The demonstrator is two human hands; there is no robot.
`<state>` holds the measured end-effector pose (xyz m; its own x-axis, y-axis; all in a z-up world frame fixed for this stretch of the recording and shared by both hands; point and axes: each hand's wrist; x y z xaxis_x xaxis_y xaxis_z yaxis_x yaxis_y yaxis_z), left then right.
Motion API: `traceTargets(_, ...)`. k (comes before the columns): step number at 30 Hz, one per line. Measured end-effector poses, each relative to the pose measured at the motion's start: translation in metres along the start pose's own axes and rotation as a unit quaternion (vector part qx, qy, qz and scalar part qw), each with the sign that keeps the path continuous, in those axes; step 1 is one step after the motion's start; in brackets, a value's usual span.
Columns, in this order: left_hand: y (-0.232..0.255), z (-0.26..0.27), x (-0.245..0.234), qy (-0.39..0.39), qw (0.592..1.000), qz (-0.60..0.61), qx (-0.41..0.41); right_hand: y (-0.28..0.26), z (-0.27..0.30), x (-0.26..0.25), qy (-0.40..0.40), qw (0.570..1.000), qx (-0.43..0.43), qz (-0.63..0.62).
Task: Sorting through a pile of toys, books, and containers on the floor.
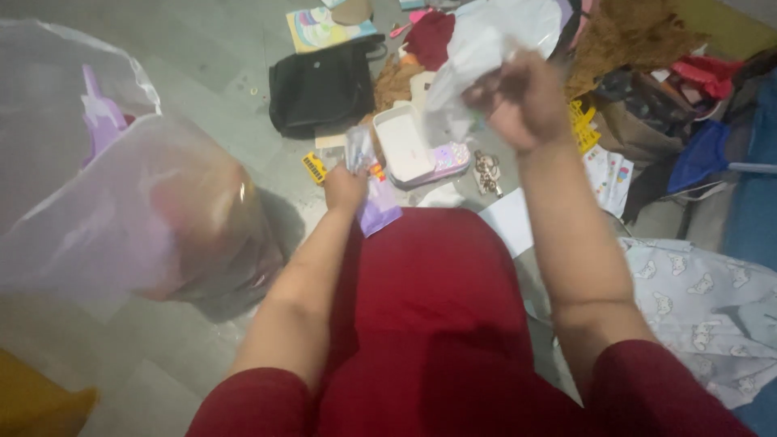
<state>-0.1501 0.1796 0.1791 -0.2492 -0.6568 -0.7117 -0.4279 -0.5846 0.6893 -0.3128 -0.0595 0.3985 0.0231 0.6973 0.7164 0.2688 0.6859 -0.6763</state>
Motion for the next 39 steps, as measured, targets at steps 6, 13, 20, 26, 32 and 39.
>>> traceTargets(6, -0.037, -0.018, 0.075, 0.034, 0.932, 0.341, -0.119, -0.018, 0.003, 0.002, -0.009, 0.990, 0.010, 0.143)
traceTargets(13, 0.040, -0.005, 0.117, -0.168, 0.916, 0.340, -0.132, -0.015, 0.013, -0.054, 0.049, 0.997, 0.011, 0.058)
traceTargets(20, 0.098, -0.006, 0.196, -0.324, 0.840, 0.430, -0.063, -0.019, 0.015, -0.059, 0.072, 0.995, -0.016, 0.071)
traceTargets(26, 0.096, -0.042, 0.150, -0.271, 0.363, 0.841, -0.297, 0.012, 0.028, -0.113, 0.111, 0.992, 0.032, -0.043)
traceTargets(32, 0.035, -0.053, 0.193, -0.165, 0.819, 0.541, -0.095, 0.098, 0.034, -0.195, 0.216, 0.968, 0.125, -0.027)
traceTargets(39, -0.060, -0.069, 0.224, 0.061, 0.961, 0.150, -0.226, 0.123, 0.001, -0.230, 0.289, 0.940, 0.181, -0.003)
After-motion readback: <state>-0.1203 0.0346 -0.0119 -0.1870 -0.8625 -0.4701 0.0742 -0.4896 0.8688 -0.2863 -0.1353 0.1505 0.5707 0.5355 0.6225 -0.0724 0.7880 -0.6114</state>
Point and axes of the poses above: each hand's wrist, its own z-axis away from the middle knuckle, its own x-axis out of the palm, y = z × x
